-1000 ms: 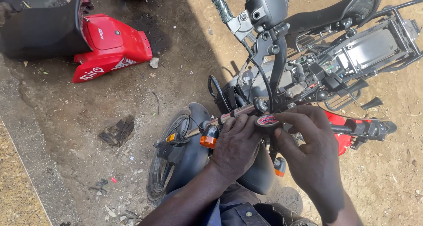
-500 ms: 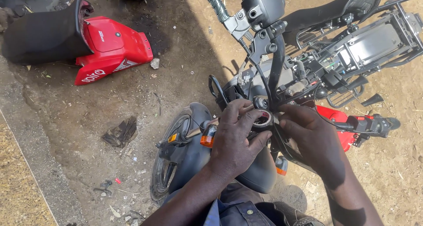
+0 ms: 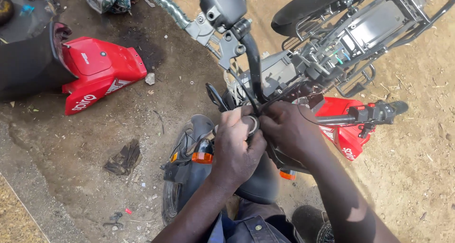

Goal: Installing a new light fixture and managing electrical wiring on the front end of a motorcycle.

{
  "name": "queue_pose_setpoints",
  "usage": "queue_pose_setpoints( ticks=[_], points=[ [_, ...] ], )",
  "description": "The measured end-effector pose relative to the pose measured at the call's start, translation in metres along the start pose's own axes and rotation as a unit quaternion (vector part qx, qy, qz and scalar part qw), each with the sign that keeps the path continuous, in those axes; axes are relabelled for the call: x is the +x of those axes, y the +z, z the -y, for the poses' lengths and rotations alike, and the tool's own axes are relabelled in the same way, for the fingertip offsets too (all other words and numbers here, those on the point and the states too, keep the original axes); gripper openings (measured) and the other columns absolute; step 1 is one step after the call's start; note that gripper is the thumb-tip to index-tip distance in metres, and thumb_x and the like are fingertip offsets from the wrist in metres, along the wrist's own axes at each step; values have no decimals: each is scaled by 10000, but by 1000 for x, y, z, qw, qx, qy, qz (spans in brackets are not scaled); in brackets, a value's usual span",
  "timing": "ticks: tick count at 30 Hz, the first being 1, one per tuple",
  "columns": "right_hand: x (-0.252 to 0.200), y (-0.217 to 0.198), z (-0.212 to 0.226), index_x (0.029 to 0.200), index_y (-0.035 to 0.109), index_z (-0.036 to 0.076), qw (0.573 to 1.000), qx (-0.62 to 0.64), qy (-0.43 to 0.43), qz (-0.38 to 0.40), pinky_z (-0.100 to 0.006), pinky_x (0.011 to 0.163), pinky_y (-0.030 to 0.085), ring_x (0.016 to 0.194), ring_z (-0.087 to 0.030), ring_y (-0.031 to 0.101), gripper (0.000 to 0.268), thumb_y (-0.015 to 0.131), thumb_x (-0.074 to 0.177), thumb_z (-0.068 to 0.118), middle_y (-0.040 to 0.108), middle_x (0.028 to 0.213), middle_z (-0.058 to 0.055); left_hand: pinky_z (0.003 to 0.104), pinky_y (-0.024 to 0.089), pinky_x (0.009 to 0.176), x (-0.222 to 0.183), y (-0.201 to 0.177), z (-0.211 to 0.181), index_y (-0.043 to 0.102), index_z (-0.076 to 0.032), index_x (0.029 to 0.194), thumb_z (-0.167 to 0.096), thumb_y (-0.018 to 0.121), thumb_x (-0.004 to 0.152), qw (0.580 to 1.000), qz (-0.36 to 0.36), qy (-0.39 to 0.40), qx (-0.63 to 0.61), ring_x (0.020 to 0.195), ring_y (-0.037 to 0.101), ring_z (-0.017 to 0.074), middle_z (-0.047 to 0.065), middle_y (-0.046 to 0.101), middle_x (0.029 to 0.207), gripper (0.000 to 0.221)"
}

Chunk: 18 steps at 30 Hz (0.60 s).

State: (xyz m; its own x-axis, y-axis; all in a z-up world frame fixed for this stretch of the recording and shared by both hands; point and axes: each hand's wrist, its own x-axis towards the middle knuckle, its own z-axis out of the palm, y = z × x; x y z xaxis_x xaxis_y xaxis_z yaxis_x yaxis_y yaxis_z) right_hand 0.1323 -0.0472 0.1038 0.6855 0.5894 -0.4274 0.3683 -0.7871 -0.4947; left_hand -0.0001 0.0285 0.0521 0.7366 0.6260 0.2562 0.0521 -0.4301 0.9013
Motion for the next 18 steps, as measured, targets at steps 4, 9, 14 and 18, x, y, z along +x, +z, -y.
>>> queue_pose_setpoints(
  ticks=[4,9,14,18],
  points=[
    [-5,3,-19,1005,772,83,995,60,-79,-14,-505,749,560,882,-427,711,261,633,888,270,727,847,-182,402,500,764,3,2,-8,591,-95,764,-131,635,820,1000,-23,-2,-7,948,599,336,85,560,892,80],
    [-59,-33,-55,1062,725,96,960,161,-197,-113,-328,863,505,1048,-208,712,243,561,885,71,748,1171,-45,317,479,887,-2,9,-25,642,-97,1005,-86,677,852,993,-20,-110,-20,1005,593,204,46,661,1117,157],
    [-77,-45,-191,787,785,89,945,290,-151,20,-272,792,524,818,-152,722,371,461,686,-62,757,857,-36,219,500,781,-5,16,-20,649,-87,1226,-31,639,921,959,-30,-257,-116,815,578,79,10,653,975,310],
    [-32,-4,-244,779,777,-7,890,421,152,-92,-293,838,501,790,-189,666,160,618,779,-17,773,788,-107,216,416,672,-13,26,-18,642,-64,1190,-13,617,961,953,-62,-264,-136,712,472,72,4,555,821,236]
  ],
)
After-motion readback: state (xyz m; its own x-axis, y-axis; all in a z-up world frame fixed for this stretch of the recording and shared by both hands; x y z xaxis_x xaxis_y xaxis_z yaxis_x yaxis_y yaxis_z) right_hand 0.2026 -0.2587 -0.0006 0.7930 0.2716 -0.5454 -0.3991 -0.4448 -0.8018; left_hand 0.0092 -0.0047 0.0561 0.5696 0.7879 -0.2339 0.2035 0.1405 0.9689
